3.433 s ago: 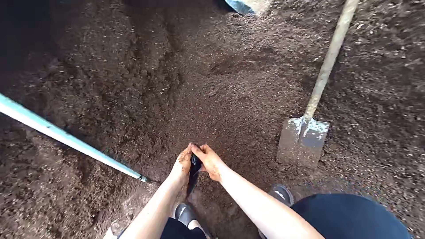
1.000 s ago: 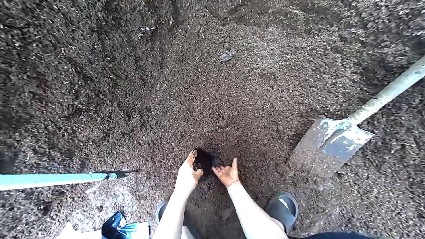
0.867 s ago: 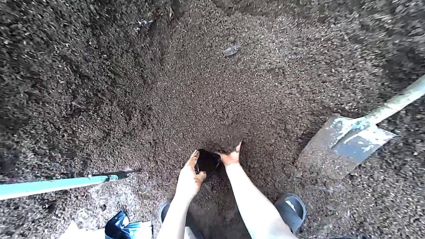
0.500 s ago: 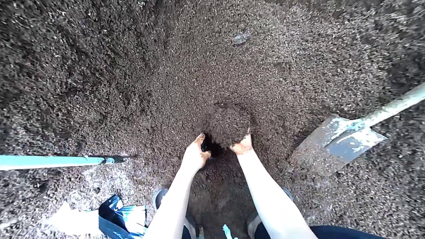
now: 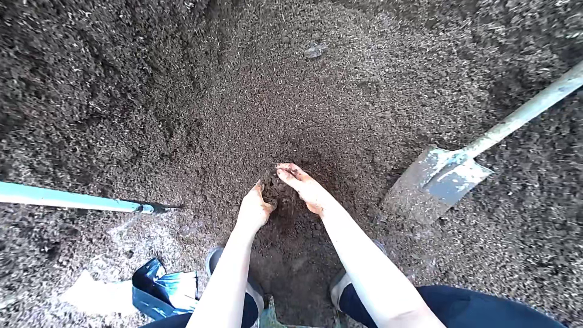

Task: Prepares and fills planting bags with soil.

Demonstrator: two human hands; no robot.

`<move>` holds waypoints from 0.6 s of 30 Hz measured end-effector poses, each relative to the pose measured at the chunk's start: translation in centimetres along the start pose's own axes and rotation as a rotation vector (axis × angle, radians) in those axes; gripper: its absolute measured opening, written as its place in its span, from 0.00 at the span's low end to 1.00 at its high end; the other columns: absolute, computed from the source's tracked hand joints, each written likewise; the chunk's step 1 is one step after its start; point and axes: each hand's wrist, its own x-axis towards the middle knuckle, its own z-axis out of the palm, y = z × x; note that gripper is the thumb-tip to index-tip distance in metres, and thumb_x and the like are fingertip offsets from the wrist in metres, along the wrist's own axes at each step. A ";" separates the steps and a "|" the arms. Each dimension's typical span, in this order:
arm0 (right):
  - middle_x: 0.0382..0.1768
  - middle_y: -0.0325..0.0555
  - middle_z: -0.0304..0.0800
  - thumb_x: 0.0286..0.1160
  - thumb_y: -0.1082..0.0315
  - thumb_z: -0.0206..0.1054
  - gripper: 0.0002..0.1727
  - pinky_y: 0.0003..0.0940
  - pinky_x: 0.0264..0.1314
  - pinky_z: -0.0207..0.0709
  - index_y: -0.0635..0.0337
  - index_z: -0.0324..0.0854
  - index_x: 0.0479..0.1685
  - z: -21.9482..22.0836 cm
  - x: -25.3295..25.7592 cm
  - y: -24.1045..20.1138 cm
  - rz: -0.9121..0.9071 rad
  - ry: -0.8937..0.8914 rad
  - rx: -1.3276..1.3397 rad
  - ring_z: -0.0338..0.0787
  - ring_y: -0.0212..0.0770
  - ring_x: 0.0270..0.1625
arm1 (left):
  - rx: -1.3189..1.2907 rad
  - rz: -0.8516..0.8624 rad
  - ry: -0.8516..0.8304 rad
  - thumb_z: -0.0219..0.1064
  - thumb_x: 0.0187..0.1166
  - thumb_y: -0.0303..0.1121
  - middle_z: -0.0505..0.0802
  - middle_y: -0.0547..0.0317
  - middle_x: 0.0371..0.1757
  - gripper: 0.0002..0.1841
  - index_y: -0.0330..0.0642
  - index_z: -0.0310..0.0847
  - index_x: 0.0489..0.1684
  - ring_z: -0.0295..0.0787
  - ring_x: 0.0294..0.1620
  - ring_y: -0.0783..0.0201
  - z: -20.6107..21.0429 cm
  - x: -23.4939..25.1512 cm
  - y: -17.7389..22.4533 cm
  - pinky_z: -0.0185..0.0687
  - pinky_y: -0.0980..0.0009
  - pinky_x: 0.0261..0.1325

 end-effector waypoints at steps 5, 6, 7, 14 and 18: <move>0.78 0.60 0.76 0.93 0.43 0.48 0.35 0.56 0.68 0.80 0.60 0.61 0.87 -5.9 1.3 8.1 0.244 0.542 0.261 0.83 0.58 0.73 | 0.012 -0.003 -0.010 0.73 0.74 0.27 0.77 0.46 0.85 0.42 0.45 0.58 0.93 0.74 0.84 0.50 -0.2 0.8 -0.3 0.67 0.48 0.86; 0.81 0.64 0.70 0.95 0.47 0.47 0.34 0.56 0.71 0.77 0.63 0.58 0.88 -6.9 1.5 10.9 0.293 0.682 0.389 0.79 0.60 0.76 | 0.019 0.005 -0.006 0.73 0.74 0.26 0.76 0.48 0.86 0.42 0.45 0.58 0.93 0.73 0.85 0.51 -0.3 0.9 -0.2 0.66 0.48 0.86; 0.85 0.63 0.65 0.96 0.49 0.45 0.33 0.55 0.74 0.74 0.62 0.55 0.90 -7.6 1.5 13.1 0.329 0.785 0.560 0.75 0.58 0.80 | 0.029 0.015 -0.008 0.72 0.74 0.25 0.74 0.48 0.88 0.41 0.45 0.59 0.93 0.71 0.87 0.52 -0.3 1.0 -0.2 0.65 0.50 0.87; 0.95 0.54 0.41 0.83 0.25 0.38 0.49 0.72 0.80 0.64 0.44 0.34 0.96 -9.7 7.0 15.5 0.081 0.720 1.262 0.55 0.60 0.92 | 0.171 0.032 -0.159 0.67 0.77 0.28 0.65 0.56 0.94 0.35 0.42 0.65 0.89 0.65 0.91 0.56 -1.0 2.6 0.3 0.59 0.52 0.90; 0.77 0.44 0.77 0.76 0.19 0.31 0.45 0.66 0.69 0.76 0.35 0.61 0.84 -10.9 10.4 14.0 -0.002 0.621 1.367 0.77 0.50 0.78 | 0.123 0.015 -0.153 0.67 0.76 0.27 0.68 0.55 0.92 0.38 0.45 0.61 0.92 0.66 0.90 0.57 -0.8 3.2 0.0 0.59 0.53 0.90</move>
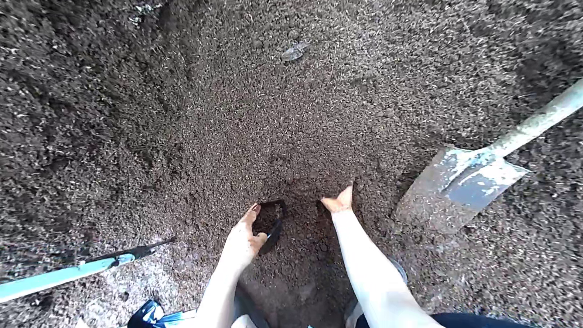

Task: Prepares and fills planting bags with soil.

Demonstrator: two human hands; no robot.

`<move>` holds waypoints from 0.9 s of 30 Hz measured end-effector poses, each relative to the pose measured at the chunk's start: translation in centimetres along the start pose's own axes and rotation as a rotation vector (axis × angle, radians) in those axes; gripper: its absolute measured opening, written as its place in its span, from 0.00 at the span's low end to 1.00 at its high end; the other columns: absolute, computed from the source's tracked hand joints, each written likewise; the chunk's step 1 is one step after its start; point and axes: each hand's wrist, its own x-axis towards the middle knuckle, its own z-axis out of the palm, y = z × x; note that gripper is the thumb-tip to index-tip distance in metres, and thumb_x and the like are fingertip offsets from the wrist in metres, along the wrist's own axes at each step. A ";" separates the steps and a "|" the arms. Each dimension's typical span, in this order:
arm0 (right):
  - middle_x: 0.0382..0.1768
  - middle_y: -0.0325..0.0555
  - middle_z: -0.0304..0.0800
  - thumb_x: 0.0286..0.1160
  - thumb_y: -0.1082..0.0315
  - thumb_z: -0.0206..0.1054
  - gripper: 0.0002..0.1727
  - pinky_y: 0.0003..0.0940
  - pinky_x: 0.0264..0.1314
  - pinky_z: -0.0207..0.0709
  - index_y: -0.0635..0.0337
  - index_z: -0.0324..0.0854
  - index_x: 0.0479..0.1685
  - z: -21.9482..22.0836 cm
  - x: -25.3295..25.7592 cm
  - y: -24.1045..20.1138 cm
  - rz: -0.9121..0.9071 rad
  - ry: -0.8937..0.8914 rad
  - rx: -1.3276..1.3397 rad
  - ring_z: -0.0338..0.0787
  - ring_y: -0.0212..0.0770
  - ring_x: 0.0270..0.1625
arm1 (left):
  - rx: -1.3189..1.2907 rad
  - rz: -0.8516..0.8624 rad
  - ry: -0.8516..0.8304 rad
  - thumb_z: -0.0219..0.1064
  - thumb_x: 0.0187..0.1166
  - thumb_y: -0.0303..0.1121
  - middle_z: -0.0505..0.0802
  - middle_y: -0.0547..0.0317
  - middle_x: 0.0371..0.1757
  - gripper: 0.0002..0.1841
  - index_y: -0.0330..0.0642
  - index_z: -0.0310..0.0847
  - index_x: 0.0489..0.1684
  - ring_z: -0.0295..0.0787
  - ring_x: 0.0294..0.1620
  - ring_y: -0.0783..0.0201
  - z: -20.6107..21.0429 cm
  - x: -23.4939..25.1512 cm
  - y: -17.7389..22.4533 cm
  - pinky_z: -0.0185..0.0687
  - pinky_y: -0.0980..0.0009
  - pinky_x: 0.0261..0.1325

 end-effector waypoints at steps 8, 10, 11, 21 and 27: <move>0.51 0.47 0.92 0.80 0.23 0.26 0.45 0.51 0.51 0.89 0.45 0.77 0.65 -0.2 -0.6 -0.8 0.172 -0.321 -0.050 0.92 0.46 0.54 | -0.040 -0.027 -0.017 0.66 0.76 0.28 0.70 0.60 0.91 0.38 0.48 0.62 0.92 0.78 0.81 0.59 0.3 0.8 0.8 0.73 0.54 0.80; 0.48 0.45 0.95 0.84 0.26 0.30 0.41 0.45 0.48 0.91 0.45 0.81 0.59 0.5 -1.8 -1.3 0.261 -0.444 -0.175 0.94 0.43 0.50 | -0.046 -0.013 -0.015 0.67 0.76 0.28 0.70 0.58 0.91 0.38 0.47 0.61 0.92 0.77 0.82 0.59 0.4 1.0 1.2 0.72 0.55 0.81; 0.46 0.45 0.95 0.86 0.29 0.32 0.39 0.44 0.47 0.91 0.46 0.82 0.58 0.9 -2.7 -1.3 0.297 -0.470 -0.223 0.95 0.43 0.49 | -0.052 -0.003 -0.020 0.67 0.76 0.28 0.70 0.56 0.91 0.39 0.46 0.60 0.93 0.74 0.84 0.58 0.5 1.0 1.3 0.69 0.54 0.84; 0.47 0.41 0.93 0.86 0.30 0.40 0.35 0.37 0.46 0.89 0.45 0.80 0.65 8.8 -11.3 2.2 0.461 -0.768 -0.758 0.93 0.37 0.46 | -0.082 -0.090 0.079 0.74 0.75 0.36 0.88 0.35 0.65 0.28 0.32 0.76 0.73 0.86 0.67 0.43 1.0 -0.3 0.1 0.76 0.42 0.73; 0.83 0.47 0.73 0.94 0.42 0.41 0.31 0.58 0.81 0.67 0.46 0.70 0.84 11.2 -16.4 4.8 0.241 -0.677 -1.401 0.73 0.48 0.83 | -0.123 -0.053 0.134 0.74 0.75 0.34 0.84 0.35 0.73 0.33 0.34 0.70 0.81 0.80 0.77 0.43 1.6 -2.4 -1.4 0.71 0.43 0.80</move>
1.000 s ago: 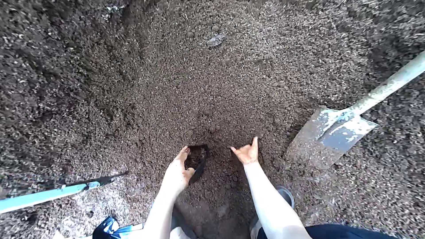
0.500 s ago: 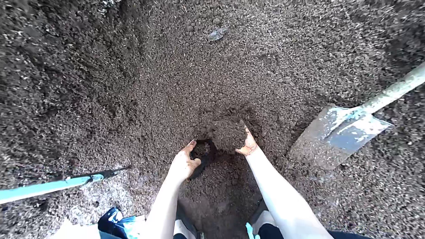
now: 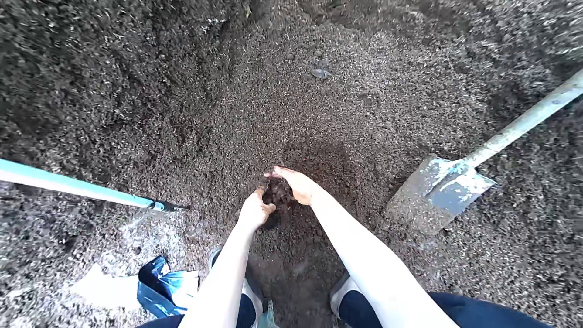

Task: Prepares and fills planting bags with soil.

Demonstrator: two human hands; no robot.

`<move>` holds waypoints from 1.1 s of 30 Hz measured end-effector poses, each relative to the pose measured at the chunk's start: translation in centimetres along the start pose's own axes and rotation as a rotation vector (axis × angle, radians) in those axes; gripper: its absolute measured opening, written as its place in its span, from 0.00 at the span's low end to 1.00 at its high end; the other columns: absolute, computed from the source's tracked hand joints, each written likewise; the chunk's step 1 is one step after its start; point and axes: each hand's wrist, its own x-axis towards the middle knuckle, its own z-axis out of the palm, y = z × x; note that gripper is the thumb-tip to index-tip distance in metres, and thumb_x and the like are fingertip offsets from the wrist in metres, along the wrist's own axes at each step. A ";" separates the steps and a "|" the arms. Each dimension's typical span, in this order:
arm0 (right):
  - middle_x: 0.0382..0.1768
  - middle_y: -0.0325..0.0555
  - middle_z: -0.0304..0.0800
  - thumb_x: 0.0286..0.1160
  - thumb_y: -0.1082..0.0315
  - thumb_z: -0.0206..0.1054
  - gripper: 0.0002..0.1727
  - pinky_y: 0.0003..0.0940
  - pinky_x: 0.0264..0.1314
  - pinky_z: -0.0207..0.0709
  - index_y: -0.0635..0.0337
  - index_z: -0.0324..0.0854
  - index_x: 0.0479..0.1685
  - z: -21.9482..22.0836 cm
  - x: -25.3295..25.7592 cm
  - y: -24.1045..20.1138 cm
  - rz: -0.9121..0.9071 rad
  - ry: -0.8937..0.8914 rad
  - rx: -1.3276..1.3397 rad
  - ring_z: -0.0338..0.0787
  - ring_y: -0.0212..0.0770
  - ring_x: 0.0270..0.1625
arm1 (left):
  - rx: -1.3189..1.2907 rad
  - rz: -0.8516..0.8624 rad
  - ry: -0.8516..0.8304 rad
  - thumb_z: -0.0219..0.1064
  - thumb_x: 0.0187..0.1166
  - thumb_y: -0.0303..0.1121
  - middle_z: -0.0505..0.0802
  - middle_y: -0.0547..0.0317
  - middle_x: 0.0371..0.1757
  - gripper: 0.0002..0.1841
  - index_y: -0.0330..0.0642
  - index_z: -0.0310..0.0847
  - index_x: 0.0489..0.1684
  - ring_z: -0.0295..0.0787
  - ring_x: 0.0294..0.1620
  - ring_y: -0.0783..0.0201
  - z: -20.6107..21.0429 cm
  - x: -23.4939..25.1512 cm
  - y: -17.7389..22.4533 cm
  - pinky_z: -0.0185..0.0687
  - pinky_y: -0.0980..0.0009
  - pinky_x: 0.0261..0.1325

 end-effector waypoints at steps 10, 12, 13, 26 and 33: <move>0.70 0.61 0.84 0.89 0.51 0.57 0.25 0.65 0.74 0.73 0.59 0.79 0.72 1.7 0.1 2.3 0.140 0.232 -0.988 0.82 0.61 0.75 | 0.026 0.074 -0.020 0.69 0.79 0.32 0.75 0.44 0.86 0.37 0.43 0.60 0.92 0.71 0.87 0.48 -0.7 -2.2 -1.7 0.63 0.44 0.87; 0.64 0.59 0.88 0.91 0.54 0.54 0.21 0.64 0.69 0.76 0.58 0.82 0.67 2.4 -1.5 1.7 0.023 0.304 -0.960 0.86 0.59 0.70 | -0.031 0.090 0.043 0.68 0.80 0.31 0.76 0.46 0.86 0.36 0.45 0.60 0.92 0.75 0.84 0.48 -2.0 -4.1 -1.3 0.67 0.44 0.85; 0.63 0.59 0.89 0.92 0.53 0.54 0.21 0.64 0.69 0.76 0.57 0.81 0.67 2.6 -1.7 2.2 -0.007 0.315 -0.937 0.87 0.60 0.69 | -0.052 0.096 0.062 0.68 0.80 0.30 0.77 0.45 0.85 0.36 0.45 0.61 0.92 0.76 0.83 0.47 -2.0 -4.4 -1.7 0.68 0.43 0.83; 0.88 0.73 0.57 0.93 0.55 0.51 0.27 0.85 0.80 0.48 0.57 0.71 0.85 -7.5 -4.5 6.3 0.062 0.426 -1.290 0.54 0.79 0.89 | 0.010 0.177 0.181 0.69 0.74 0.30 0.84 0.55 0.79 0.28 0.57 0.80 0.78 0.81 0.78 0.52 2.2 -4.5 -3.9 0.79 0.43 0.77; 0.69 0.70 0.83 0.92 0.59 0.53 0.24 0.69 0.76 0.70 0.69 0.79 0.72 13.1 -8.8 -4.6 -0.415 -0.023 -1.345 0.82 0.69 0.72 | -0.019 0.170 0.178 0.65 0.81 0.29 0.85 0.41 0.75 0.21 0.39 0.81 0.74 0.80 0.78 0.41 1.4 -6.0 -3.9 0.76 0.35 0.74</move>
